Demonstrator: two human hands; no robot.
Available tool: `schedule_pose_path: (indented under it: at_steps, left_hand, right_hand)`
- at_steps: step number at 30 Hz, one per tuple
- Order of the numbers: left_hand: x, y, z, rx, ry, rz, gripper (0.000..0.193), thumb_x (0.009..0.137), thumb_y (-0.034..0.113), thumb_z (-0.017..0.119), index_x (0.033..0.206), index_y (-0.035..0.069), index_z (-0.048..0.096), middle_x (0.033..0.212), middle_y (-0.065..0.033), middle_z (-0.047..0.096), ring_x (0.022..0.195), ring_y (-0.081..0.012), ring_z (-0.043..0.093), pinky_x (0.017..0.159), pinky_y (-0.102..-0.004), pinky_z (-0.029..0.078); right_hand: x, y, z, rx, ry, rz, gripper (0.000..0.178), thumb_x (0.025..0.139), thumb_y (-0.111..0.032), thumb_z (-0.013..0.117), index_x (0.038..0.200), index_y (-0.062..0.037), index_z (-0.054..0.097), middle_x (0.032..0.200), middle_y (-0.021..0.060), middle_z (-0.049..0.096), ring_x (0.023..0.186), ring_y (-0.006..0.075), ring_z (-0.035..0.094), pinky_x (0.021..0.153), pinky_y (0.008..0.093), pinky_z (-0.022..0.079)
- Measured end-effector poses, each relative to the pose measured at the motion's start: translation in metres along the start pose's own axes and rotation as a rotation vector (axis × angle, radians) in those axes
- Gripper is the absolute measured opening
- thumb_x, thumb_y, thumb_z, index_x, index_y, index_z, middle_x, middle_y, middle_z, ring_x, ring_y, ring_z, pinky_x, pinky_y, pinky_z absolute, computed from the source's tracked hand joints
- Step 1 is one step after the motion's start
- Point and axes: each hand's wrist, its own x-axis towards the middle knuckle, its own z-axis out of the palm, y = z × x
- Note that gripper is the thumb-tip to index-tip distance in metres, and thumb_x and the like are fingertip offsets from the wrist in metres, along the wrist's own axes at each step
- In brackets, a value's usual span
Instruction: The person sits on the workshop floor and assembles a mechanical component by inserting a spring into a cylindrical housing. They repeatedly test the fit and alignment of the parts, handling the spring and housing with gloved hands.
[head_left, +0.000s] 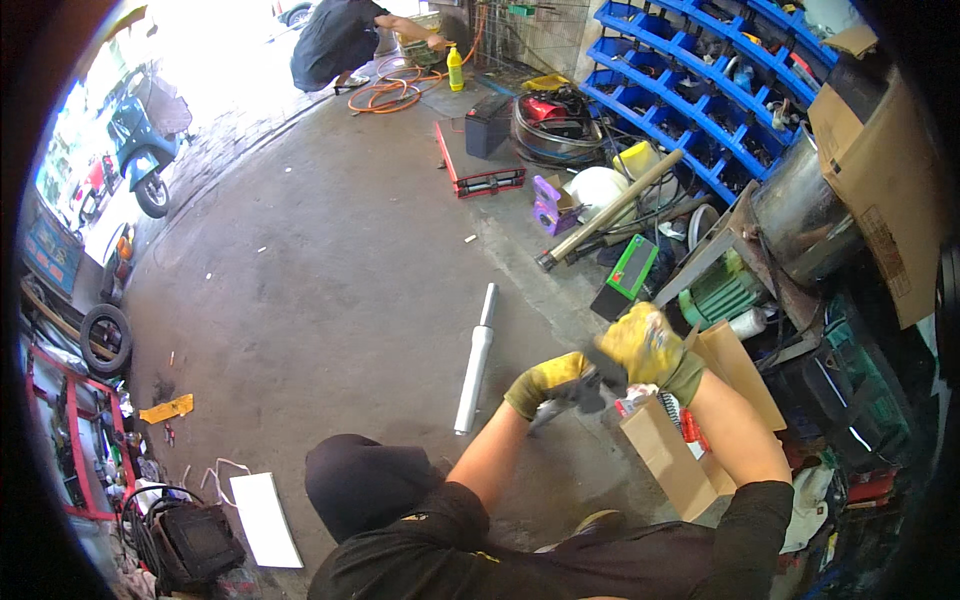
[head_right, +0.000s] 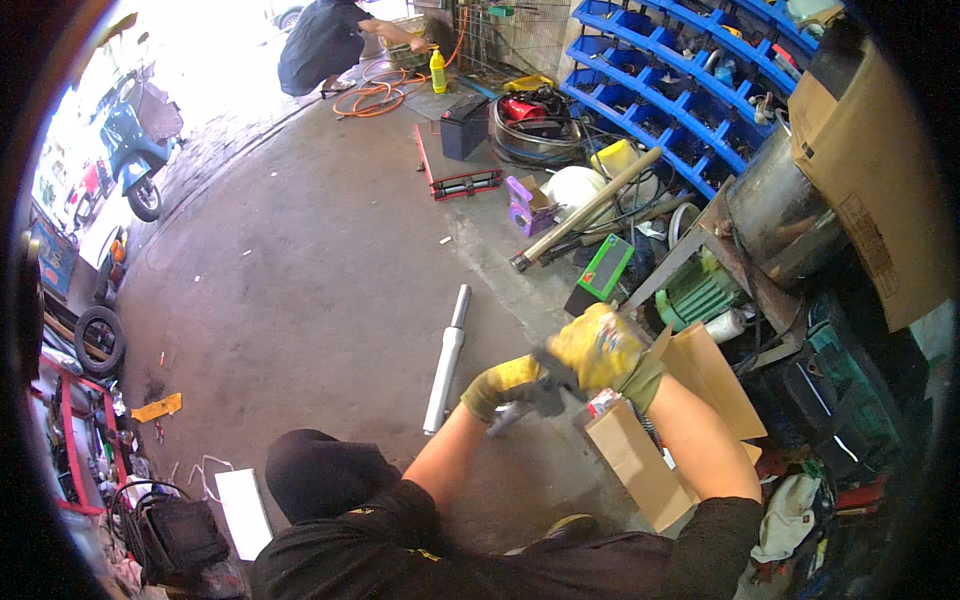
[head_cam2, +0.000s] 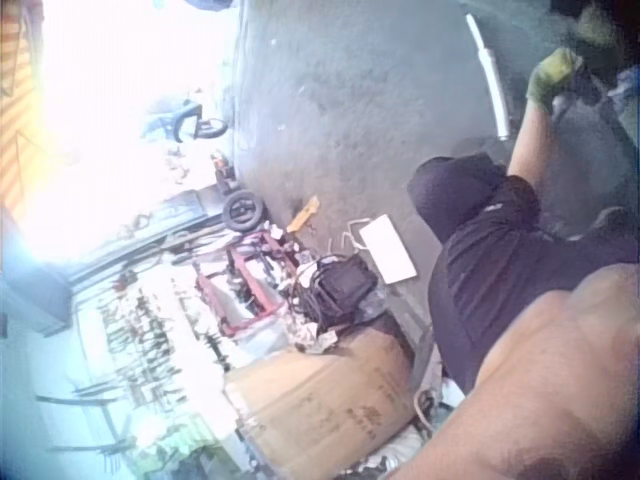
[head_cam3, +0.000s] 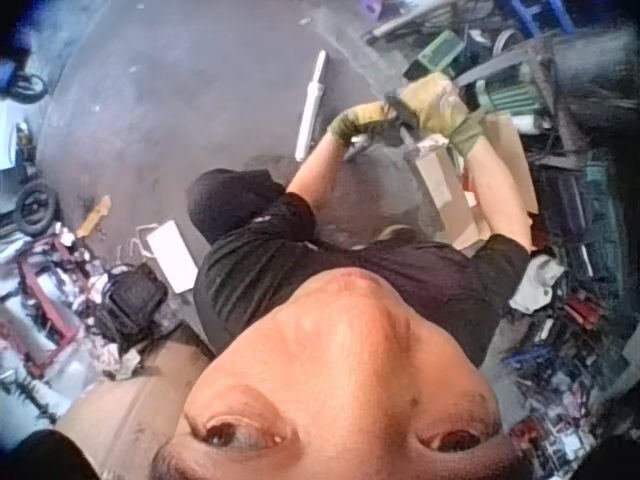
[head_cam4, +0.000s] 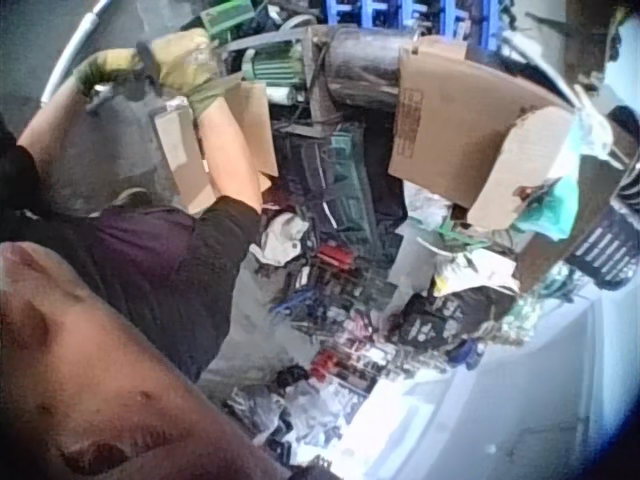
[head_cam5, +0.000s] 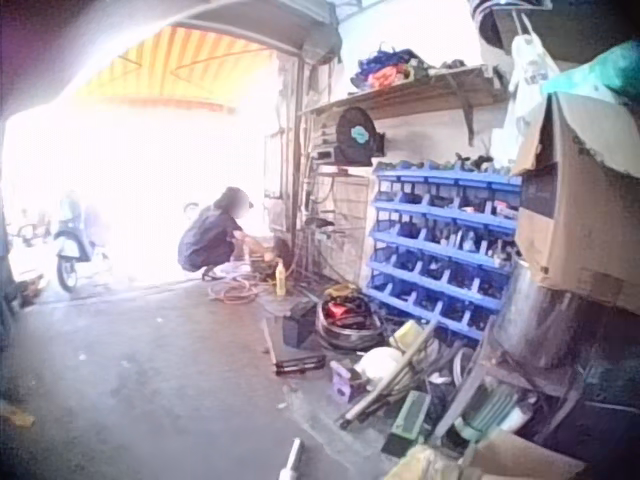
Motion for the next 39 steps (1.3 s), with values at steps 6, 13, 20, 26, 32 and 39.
schedule_pose_path:
  at_steps: [6,13,20,26,32,39]
  left_hand:
    - [0.042,-0.025,0.014,0.444,0.656,-0.233,0.019,0.090,0.016,0.076,0.106,0.005,0.075,0.086,0.0013,0.072,0.074,-0.0114,0.063,0.068,-0.0329,0.054]
    - [-0.012,-0.008,-0.027,-0.265,-0.143,-0.215,0.045,0.094,0.029,0.078,0.125,-0.003,0.074,0.101,-0.0087,0.075,0.074,-0.0122,0.061,0.066,-0.0305,0.051]
    - [-0.006,-0.009,-0.016,-0.082,0.028,-0.093,0.051,0.072,-0.002,0.068,0.123,0.003,0.075,0.105,-0.0060,0.076,0.076,-0.0154,0.063,0.068,-0.0318,0.053]
    - [0.015,-0.032,0.003,-0.034,0.366,-0.189,0.022,0.083,0.013,0.080,0.103,0.005,0.080,0.076,0.0006,0.070,0.066,-0.0115,0.063,0.064,-0.0317,0.053]
    - [0.038,-0.042,0.015,0.693,0.814,-0.379,0.024,0.089,0.031,0.077,0.099,0.009,0.076,0.076,-0.0060,0.074,0.070,-0.0201,0.070,0.069,-0.0377,0.056]
    - [0.035,-0.030,0.020,0.704,0.880,-0.362,0.035,0.086,0.040,0.076,0.109,0.013,0.077,0.098,-0.0189,0.078,0.094,-0.0392,0.075,0.083,-0.0503,0.057]
  right_hand:
    - [0.038,0.025,0.019,-0.026,-0.262,0.560,0.020,0.091,-0.025,0.064,0.100,-0.0110,0.075,0.091,0.0157,0.079,0.087,0.0330,0.079,0.072,0.0479,0.060]
    - [0.019,-0.002,-0.002,0.014,0.057,-0.116,0.025,0.080,-0.031,0.072,0.101,-0.0167,0.072,0.084,0.0017,0.070,0.086,0.0257,0.073,0.082,0.0413,0.050]
    - [0.019,0.000,0.004,0.061,0.021,0.026,0.026,0.082,-0.035,0.071,0.102,-0.0187,0.076,0.084,0.0020,0.069,0.084,0.0255,0.070,0.083,0.0442,0.048]
    - [0.017,0.002,0.011,0.165,-0.104,0.433,0.020,0.088,-0.032,0.068,0.087,-0.0123,0.073,0.085,0.0149,0.077,0.083,0.0355,0.077,0.075,0.0502,0.057]
    - [0.032,0.003,0.019,0.204,-0.138,0.779,0.022,0.094,-0.027,0.062,0.091,-0.0100,0.076,0.089,0.0178,0.078,0.087,0.0384,0.077,0.078,0.0512,0.058]
    - [0.039,-0.004,0.025,0.128,-0.085,0.866,0.025,0.094,-0.030,0.062,0.087,-0.0093,0.074,0.085,0.0192,0.076,0.086,0.0391,0.077,0.078,0.0519,0.058]
